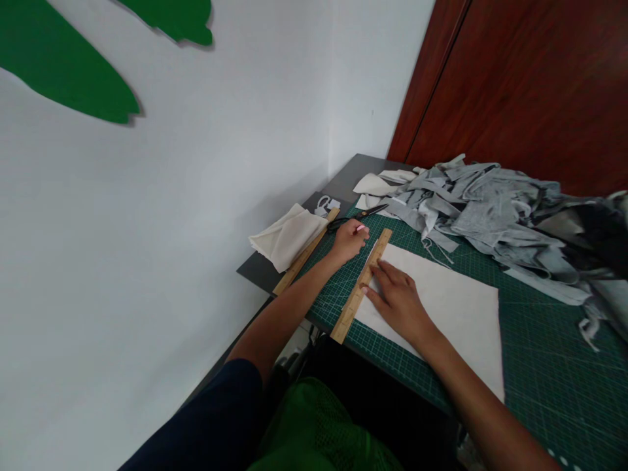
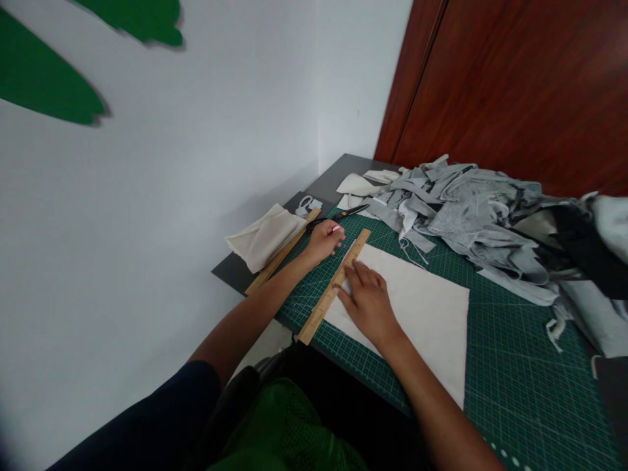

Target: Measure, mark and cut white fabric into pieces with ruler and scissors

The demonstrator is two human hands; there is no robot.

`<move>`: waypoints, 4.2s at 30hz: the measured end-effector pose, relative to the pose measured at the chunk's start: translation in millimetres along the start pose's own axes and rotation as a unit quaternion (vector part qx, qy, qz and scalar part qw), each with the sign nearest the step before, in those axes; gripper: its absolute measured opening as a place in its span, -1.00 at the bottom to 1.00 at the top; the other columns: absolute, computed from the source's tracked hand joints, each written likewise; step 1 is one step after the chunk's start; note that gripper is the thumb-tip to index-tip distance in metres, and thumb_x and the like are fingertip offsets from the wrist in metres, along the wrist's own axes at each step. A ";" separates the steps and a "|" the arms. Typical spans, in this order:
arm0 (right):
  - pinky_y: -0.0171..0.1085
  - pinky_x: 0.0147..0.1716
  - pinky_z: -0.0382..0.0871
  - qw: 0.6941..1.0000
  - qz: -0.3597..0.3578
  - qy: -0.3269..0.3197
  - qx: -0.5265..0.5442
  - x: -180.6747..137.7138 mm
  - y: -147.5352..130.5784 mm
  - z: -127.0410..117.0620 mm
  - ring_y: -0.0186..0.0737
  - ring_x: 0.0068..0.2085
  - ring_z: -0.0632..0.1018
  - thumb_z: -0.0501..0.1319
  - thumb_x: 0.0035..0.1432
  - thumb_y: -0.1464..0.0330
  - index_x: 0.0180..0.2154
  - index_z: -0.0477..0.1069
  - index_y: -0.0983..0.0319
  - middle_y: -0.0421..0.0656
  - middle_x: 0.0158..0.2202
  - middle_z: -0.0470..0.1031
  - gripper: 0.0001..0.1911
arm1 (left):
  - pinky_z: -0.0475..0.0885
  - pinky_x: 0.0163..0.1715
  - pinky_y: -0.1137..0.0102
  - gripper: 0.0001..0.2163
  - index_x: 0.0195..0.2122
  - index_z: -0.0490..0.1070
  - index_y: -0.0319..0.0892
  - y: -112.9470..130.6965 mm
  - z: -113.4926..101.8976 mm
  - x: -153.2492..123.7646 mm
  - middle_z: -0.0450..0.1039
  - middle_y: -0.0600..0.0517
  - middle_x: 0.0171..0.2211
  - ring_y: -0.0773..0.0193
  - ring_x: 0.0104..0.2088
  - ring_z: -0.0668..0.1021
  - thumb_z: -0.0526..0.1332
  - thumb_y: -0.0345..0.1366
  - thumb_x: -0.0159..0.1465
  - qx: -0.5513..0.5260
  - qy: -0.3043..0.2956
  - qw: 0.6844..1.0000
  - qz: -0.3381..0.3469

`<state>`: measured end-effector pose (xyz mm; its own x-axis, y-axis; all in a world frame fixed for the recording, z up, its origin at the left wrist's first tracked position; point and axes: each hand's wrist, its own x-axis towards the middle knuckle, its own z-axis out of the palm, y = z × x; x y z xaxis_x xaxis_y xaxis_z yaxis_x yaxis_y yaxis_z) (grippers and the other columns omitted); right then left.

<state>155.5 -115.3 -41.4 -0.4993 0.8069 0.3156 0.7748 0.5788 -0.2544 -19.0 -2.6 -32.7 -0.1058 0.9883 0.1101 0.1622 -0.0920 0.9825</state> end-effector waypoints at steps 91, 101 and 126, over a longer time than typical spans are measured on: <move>0.07 0.32 0.12 0.999 0.010 -0.028 -0.029 4.2 -8.8 -3.1 0.13 0.39 0.29 0.08 0.45 0.13 0.35 0.26 0.33 0.16 0.40 0.28 -0.40 | 0.30 -0.41 0.44 -0.85 -0.45 0.44 -0.18 -6.7 20.6 18.3 0.52 0.09 -0.48 0.33 -0.44 0.51 0.34 -0.37 0.25 0.228 0.020 0.962 0.152; 0.10 0.29 0.18 0.999 0.004 -0.029 -0.031 2.8 -7.2 -4.2 0.13 0.37 0.32 0.06 0.46 0.14 0.33 0.29 0.33 0.17 0.38 0.30 -0.42 | 0.33 -0.38 0.43 -0.95 -0.25 0.51 -0.19 -11.4 22.9 27.1 0.45 0.14 -0.51 0.33 -0.46 0.48 0.31 -0.42 0.26 0.170 0.062 0.977 0.113; 0.21 0.22 0.25 0.997 0.006 -0.024 -0.069 7.8 -11.7 -8.5 0.21 0.31 0.40 0.11 0.39 0.04 0.22 0.40 0.32 0.21 0.34 0.34 -0.42 | 0.38 -0.33 0.44 -0.94 -0.24 0.54 -0.24 -8.7 27.9 24.1 0.53 0.06 -0.41 0.32 -0.39 0.53 0.33 -0.42 0.26 0.120 0.054 0.988 0.085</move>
<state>145.9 -116.7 -28.2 -0.5059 0.8200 0.2678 0.8250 0.5506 -0.1275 4.5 25.4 -42.8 -0.1587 0.9412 0.2982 0.4140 -0.2108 0.8855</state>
